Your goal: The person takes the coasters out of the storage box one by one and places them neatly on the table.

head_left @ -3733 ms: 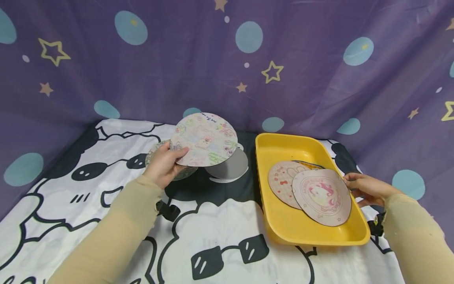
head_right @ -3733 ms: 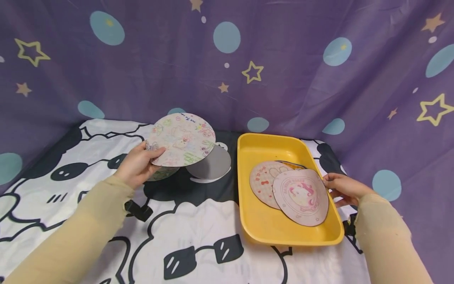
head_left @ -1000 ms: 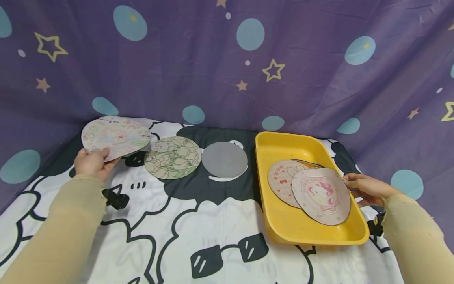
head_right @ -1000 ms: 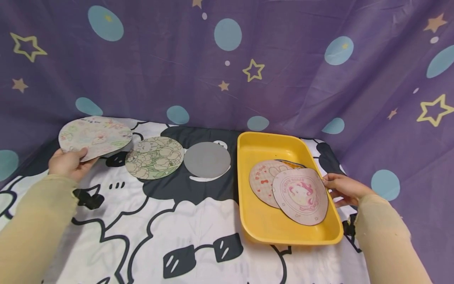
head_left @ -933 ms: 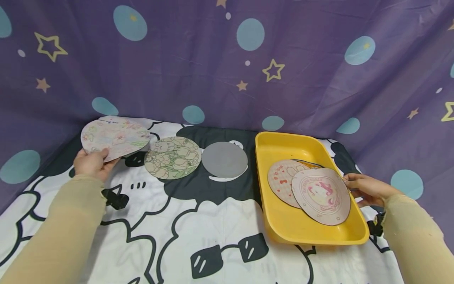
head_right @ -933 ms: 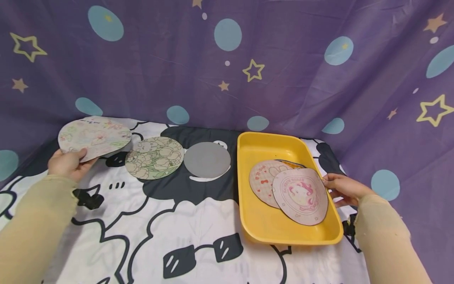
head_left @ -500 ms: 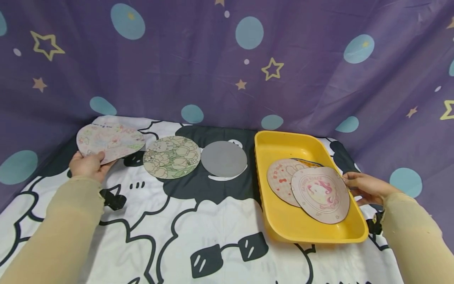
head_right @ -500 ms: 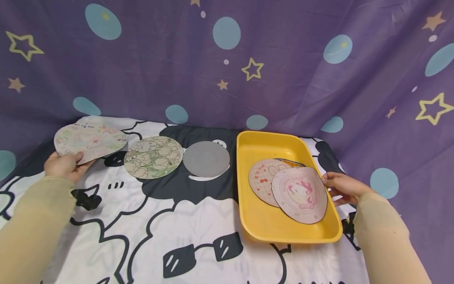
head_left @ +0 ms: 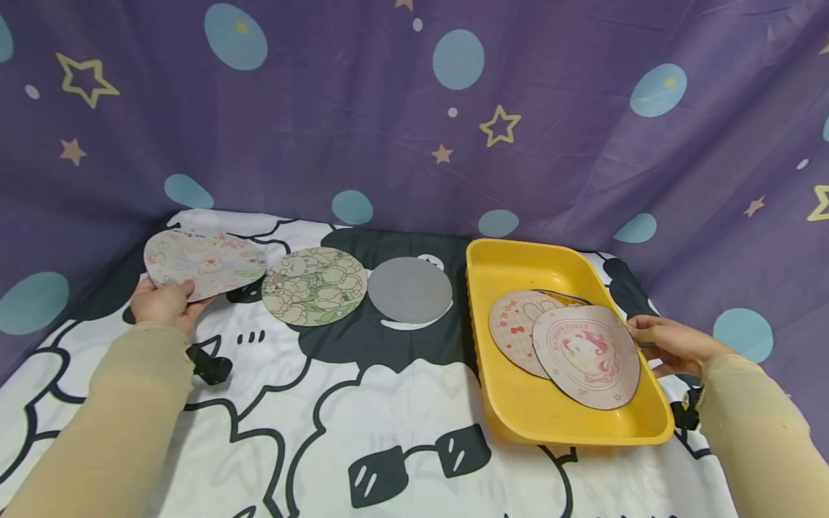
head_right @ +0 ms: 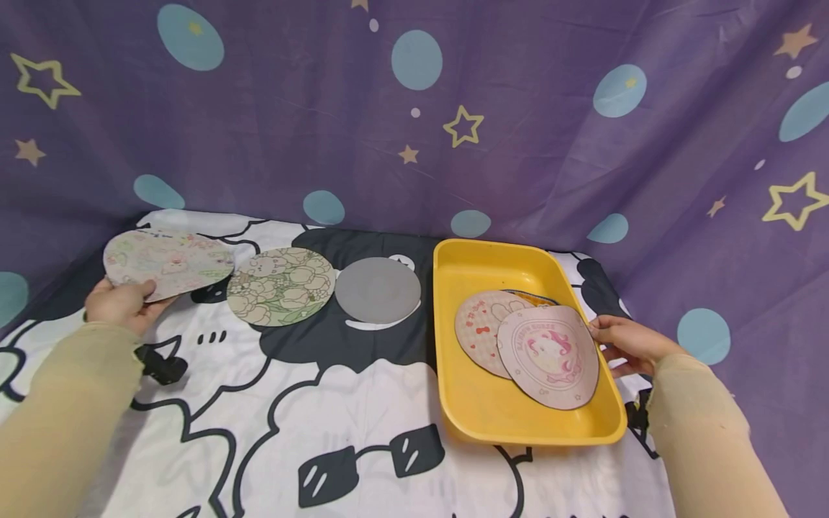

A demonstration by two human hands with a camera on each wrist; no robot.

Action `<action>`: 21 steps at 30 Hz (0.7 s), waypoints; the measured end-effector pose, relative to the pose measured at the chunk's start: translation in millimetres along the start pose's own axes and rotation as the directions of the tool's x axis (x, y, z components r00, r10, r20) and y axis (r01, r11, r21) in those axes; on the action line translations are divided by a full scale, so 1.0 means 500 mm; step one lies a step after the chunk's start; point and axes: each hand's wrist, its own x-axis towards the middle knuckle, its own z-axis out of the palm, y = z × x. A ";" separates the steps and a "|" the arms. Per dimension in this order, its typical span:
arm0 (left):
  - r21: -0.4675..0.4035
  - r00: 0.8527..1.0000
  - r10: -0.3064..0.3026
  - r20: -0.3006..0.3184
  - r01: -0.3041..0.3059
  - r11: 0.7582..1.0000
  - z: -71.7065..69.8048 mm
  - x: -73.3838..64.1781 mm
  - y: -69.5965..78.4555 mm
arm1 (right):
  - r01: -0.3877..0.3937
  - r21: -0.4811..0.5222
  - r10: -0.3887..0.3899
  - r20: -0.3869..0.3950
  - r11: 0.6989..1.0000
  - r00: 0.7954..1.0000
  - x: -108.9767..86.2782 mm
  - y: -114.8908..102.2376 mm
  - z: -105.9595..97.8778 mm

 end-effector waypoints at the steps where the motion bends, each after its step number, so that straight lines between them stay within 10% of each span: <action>1: 0.005 1.000 0.002 -0.008 -0.002 1.000 -0.002 0.003 -0.001 | 0.000 0.003 0.000 0.001 1.000 1.000 0.000 0.000 0.000; 21: 0.141 0.993 -0.119 -0.019 0.121 0.983 0.000 -0.018 -0.002 | 0.008 0.009 -0.009 0.010 1.000 1.000 -0.001 0.001 0.000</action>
